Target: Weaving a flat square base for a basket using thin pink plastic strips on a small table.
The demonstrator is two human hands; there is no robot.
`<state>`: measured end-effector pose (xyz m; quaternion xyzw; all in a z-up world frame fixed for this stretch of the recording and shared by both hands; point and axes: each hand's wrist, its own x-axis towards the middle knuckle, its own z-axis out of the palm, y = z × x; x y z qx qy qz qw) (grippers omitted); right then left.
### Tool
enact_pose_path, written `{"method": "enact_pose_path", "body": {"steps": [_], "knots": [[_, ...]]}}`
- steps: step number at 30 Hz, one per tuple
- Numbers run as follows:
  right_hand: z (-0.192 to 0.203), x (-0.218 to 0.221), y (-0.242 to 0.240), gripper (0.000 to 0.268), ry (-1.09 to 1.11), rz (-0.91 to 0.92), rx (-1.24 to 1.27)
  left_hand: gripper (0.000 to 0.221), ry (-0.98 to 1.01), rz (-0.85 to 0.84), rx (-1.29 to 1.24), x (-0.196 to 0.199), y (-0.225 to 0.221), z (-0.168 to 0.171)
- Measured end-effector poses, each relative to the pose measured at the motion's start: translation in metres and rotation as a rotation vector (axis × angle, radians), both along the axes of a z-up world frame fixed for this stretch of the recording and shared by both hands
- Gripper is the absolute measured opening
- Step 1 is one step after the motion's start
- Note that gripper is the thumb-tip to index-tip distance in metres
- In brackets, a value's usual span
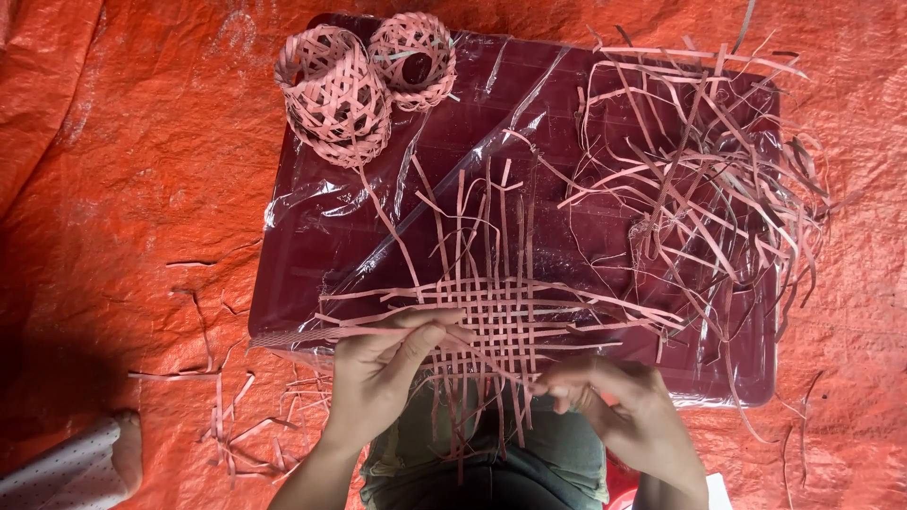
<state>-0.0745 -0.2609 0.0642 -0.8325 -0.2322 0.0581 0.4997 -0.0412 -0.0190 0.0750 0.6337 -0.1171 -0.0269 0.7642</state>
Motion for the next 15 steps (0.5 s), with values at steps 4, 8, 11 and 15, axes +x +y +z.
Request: {"method": "enact_pose_path", "body": {"steps": [4,8,11,15], "knots": [[0.011,0.008,0.015,0.044,-0.092,0.35,0.319,0.02,-0.023,-0.104,-0.068,0.005,-0.007,-0.009],[0.016,0.008,0.01,0.025,-0.144,0.231,0.226,0.02,0.011,-0.084,0.005,0.006,-0.01,-0.013],[0.027,0.001,0.015,0.02,-0.288,-0.007,-0.102,0.018,-0.01,-0.11,-0.145,0.007,-0.012,-0.023],[0.033,-0.015,0.028,0.054,-0.446,-0.103,-0.43,0.013,0.005,-0.21,-0.251,0.001,-0.022,-0.021]]}}
